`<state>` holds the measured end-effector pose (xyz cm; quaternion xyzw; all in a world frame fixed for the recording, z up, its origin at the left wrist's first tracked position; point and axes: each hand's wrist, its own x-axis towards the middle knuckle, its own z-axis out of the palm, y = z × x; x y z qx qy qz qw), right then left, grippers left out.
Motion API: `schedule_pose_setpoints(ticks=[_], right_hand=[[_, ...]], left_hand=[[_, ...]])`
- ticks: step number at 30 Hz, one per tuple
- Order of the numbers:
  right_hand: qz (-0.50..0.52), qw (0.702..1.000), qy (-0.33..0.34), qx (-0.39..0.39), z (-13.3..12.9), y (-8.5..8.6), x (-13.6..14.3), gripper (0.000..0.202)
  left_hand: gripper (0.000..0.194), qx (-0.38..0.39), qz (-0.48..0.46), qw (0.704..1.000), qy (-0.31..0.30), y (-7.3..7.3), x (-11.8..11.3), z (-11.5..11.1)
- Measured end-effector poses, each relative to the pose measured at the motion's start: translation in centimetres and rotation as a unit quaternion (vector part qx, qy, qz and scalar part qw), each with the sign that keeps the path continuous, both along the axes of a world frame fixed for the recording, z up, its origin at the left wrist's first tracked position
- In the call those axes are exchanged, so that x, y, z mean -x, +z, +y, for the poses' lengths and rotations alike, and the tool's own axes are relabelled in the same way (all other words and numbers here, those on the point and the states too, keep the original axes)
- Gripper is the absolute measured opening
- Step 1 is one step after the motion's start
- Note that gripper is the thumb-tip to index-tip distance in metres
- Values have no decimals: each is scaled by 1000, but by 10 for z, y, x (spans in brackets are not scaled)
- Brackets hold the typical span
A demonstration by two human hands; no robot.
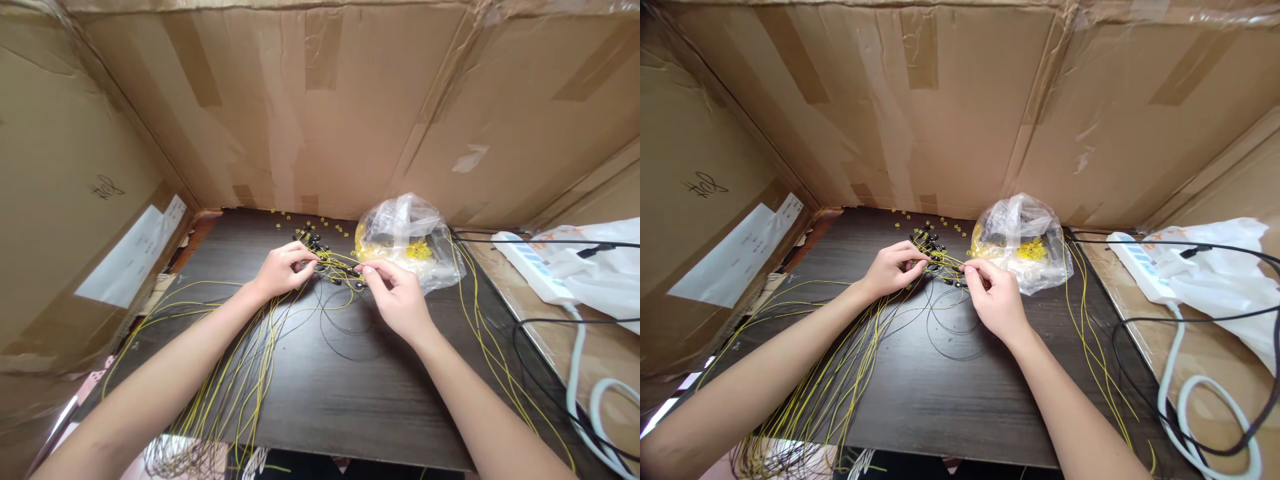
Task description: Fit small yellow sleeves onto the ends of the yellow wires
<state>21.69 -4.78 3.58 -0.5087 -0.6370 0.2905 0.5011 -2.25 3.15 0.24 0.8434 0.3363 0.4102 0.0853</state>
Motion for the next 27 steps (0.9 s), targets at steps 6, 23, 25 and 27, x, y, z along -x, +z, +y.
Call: schedule_pose_setpoints(ticks=[6, 23, 25, 27], right_hand=[[179, 983, -6, 30, 5, -2, -3, 23], [-158, 980, 114, -23, -2, 2, -3, 26], [-216, 969, 116, -21, -2, 0, 0, 30], [-239, 964, 120, -2, -4, -1, 4, 39]], left_hand=[[15, -1, 8, 1000, 5, 0, 3, 1], [16, 3, -50, 998, 27, 6, 4, 0], [15, -14, -39, 999, 24, 7, 3, -2], [15, -35, -28, 999, 16, 9, 2, -4]])
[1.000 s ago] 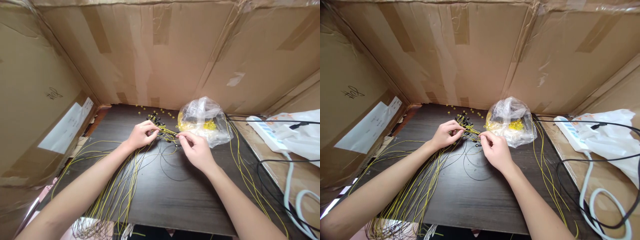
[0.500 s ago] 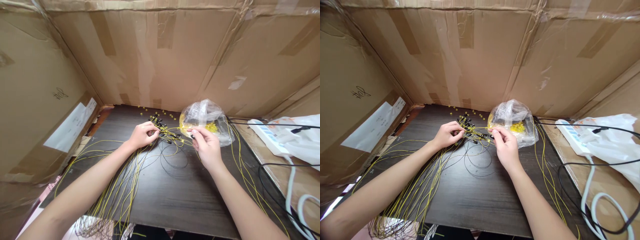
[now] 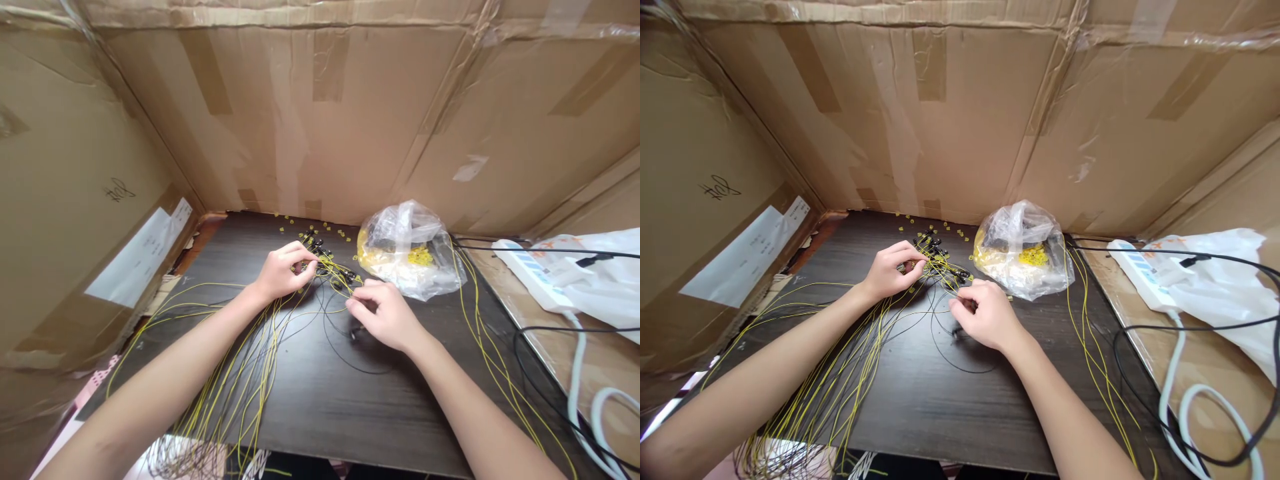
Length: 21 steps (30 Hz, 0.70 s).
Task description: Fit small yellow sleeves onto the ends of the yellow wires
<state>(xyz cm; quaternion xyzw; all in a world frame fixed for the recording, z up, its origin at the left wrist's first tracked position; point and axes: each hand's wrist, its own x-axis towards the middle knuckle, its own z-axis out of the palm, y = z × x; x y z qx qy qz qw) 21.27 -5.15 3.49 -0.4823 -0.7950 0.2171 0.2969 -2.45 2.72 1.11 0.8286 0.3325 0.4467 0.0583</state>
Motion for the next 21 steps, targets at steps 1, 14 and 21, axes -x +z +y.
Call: schedule_pose_setpoints(ticks=[1, 14, 21], right_hand=[[-5, 1000, -1, 16, -1, -1, 2, 42], [110, 983, -140, 43, 5, -9, 1, 50], [152, 974, -163, 38, 7, -4, -5, 43]], left_hand=[[15, -11, 5, 1000, -4, 0, -1, -1], [11, 20, -91, 995, -17, 2, 0, 2], [16, 113, -221, 967, 56, 5, 5, 11]])
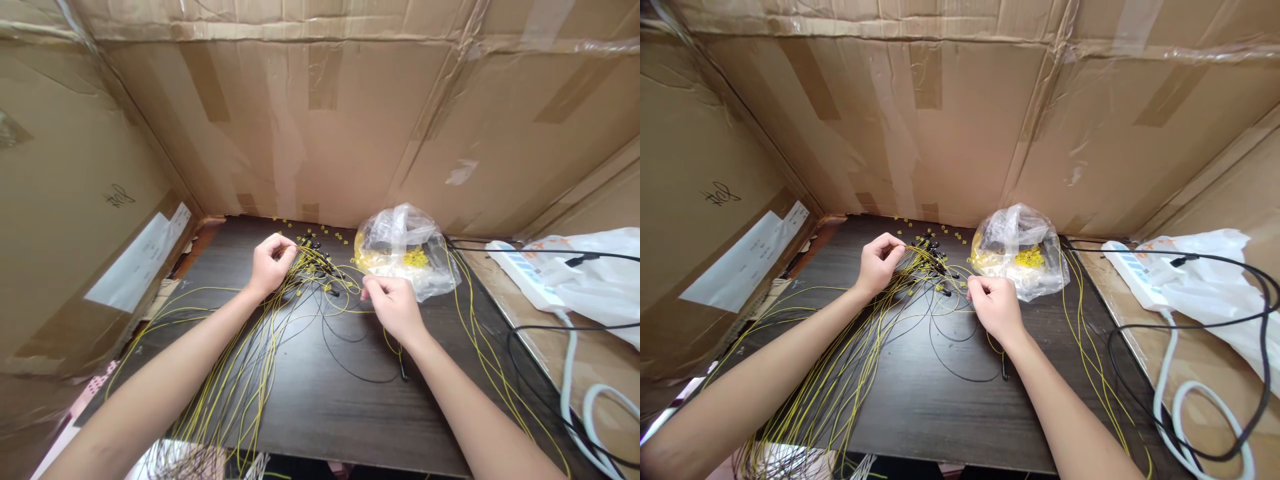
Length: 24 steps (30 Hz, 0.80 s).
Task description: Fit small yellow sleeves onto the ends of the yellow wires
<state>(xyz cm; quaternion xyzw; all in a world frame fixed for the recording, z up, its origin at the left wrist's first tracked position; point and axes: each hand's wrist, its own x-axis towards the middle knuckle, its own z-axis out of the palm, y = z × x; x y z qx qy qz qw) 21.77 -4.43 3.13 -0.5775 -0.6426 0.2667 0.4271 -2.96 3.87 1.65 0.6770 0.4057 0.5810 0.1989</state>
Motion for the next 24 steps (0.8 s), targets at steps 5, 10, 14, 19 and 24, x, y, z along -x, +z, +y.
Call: schedule_pose_setpoints(ticks=[5, 10, 14, 19, 24], right_hand=[[-46, 998, 29, 20, -1, -3, 1, 40], [-78, 997, -13, 22, 2, -5, 0, 44], [-120, 991, -28, 57, 3, -4, -2, 43], [-93, 992, -34, 81, 4, -1, -3, 43], [31, 998, -2, 55, 6, -2, -2, 50]], left_hand=[[18, 71, -111, 991, 20, 0, 3, 7], [17, 113, -216, 970, -15, 0, 8, 14], [15, 146, -296, 944, -24, 3, 10, 18], [15, 158, -295, 941, -51, 6, 11, 18], [16, 115, -88, 984, -105, 12, 7, 2]])
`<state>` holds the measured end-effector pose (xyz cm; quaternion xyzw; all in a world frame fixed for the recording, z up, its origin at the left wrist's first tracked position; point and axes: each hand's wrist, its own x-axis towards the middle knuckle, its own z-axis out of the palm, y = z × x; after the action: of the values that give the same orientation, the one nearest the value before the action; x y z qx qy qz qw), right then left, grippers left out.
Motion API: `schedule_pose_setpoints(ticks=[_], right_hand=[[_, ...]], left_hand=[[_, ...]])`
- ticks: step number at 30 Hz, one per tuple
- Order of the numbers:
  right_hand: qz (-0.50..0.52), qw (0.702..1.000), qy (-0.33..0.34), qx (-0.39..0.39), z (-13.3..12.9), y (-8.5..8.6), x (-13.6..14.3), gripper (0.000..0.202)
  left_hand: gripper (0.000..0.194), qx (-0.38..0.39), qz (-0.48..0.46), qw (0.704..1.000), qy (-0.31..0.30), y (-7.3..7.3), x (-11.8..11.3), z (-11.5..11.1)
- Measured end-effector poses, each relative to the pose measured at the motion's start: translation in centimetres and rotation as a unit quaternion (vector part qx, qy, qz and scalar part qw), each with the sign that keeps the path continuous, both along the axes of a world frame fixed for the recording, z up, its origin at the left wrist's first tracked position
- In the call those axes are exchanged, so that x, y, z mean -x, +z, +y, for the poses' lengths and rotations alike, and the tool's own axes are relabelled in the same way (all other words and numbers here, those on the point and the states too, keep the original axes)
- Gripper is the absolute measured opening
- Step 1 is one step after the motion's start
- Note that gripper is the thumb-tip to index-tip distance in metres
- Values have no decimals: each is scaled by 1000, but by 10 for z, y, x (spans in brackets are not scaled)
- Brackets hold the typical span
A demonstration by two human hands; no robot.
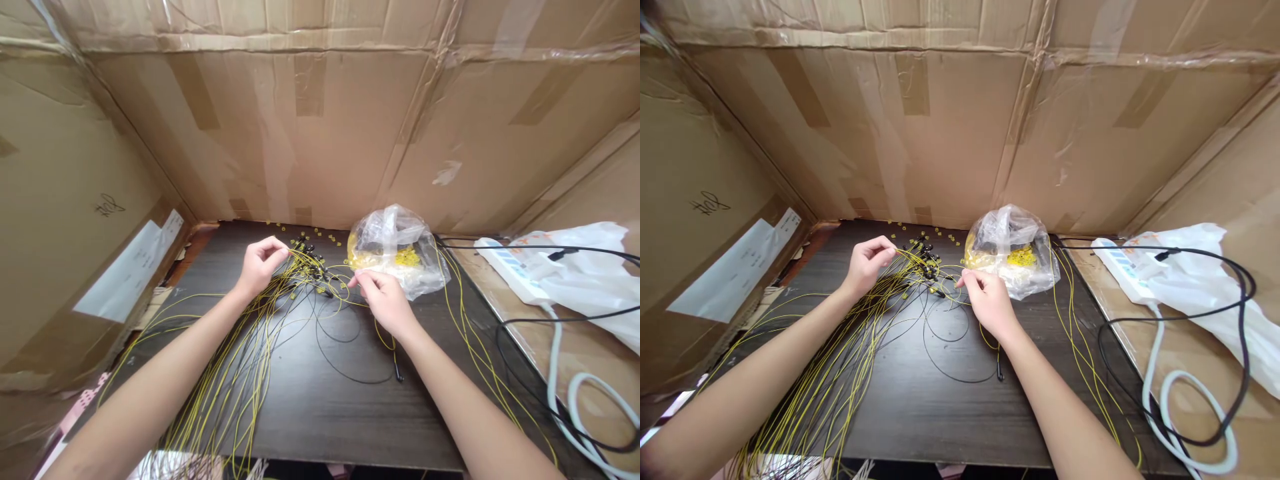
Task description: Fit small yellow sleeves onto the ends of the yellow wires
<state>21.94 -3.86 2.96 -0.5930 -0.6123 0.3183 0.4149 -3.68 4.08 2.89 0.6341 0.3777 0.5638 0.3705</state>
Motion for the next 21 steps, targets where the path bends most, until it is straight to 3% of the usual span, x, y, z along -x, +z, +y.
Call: schedule_pose_setpoints(ticks=[2, 4, 8, 12, 21], right_hand=[[-17, 1000, -1, -10, 0, -1, 1, 51], [-74, 997, -16, -12, -1, -3, 2, 48], [-191, 981, -35, 26, -2, -6, 2, 43], [-212, 977, -27, 25, -3, -6, 1, 42], [-192, 979, -32, 60, -4, 4, 2, 46]], left_hand=[[15, -14, 44, 999, -30, 2, -4, -6], [15, 7, 31, 998, -59, 2, -7, -8], [14, 89, -114, 987, -67, 3, -7, -2], [16, 126, -219, 967, -13, 8, -3, 6], [18, 109, -235, 950, 174, 4, 11, 23]])
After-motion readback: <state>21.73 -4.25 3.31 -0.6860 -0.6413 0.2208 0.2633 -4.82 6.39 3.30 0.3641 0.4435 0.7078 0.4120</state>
